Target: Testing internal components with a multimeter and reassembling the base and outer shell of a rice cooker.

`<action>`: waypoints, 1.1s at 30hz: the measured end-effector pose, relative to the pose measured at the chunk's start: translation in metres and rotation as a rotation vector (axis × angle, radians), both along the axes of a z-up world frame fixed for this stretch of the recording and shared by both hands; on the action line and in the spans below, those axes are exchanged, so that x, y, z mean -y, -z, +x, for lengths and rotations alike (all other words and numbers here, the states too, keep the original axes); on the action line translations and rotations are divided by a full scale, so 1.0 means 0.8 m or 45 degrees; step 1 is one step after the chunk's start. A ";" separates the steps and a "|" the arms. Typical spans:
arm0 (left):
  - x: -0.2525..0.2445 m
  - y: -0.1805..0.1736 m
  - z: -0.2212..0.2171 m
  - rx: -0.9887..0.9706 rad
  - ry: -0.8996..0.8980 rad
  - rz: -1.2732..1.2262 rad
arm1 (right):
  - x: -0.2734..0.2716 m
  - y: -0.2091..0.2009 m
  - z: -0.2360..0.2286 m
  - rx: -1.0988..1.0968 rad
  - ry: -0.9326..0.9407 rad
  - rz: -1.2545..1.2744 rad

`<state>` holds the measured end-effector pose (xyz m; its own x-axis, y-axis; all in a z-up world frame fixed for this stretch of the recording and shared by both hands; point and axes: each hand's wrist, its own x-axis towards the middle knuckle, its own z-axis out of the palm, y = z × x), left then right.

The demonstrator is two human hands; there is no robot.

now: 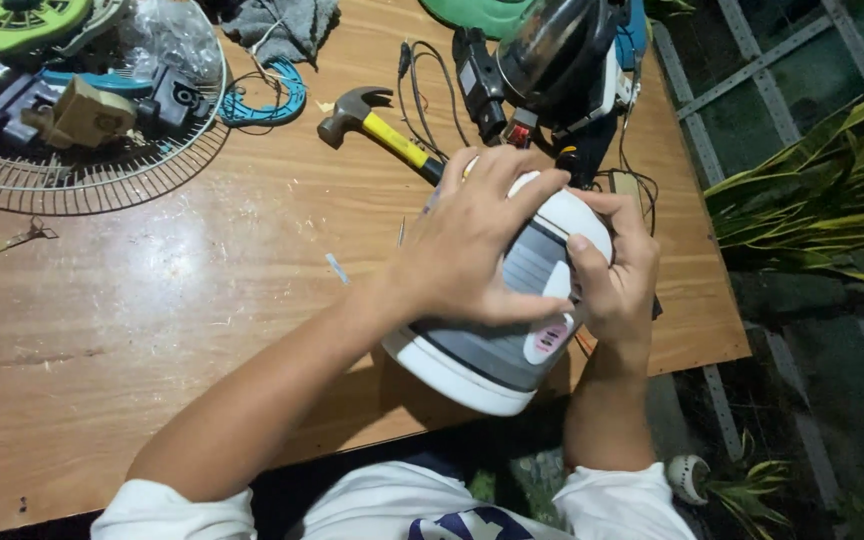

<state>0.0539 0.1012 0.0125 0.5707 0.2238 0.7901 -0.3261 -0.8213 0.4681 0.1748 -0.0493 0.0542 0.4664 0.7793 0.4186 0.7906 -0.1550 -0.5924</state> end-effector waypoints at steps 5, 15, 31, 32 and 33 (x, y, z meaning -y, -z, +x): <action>0.019 -0.006 -0.026 0.045 -0.123 -0.073 | -0.004 0.016 0.003 -0.119 -0.129 0.200; 0.046 -0.007 -0.042 0.039 -0.433 -0.133 | -0.011 0.032 0.035 -0.250 -0.417 0.230; 0.040 -0.006 -0.042 0.092 -0.386 -0.197 | -0.021 0.028 0.027 -0.219 -0.467 0.260; 0.037 -0.004 -0.042 0.114 -0.391 -0.227 | -0.028 0.020 0.008 -0.239 -0.371 0.291; 0.034 -0.002 -0.042 0.136 -0.396 -0.256 | -0.035 0.011 -0.011 -0.258 -0.275 0.321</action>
<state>0.0200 0.0741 0.0139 0.3679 0.5301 0.7640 -0.1314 -0.7837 0.6071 0.1662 -0.0214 0.0451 0.3955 0.7532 0.5256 0.6521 0.1726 -0.7382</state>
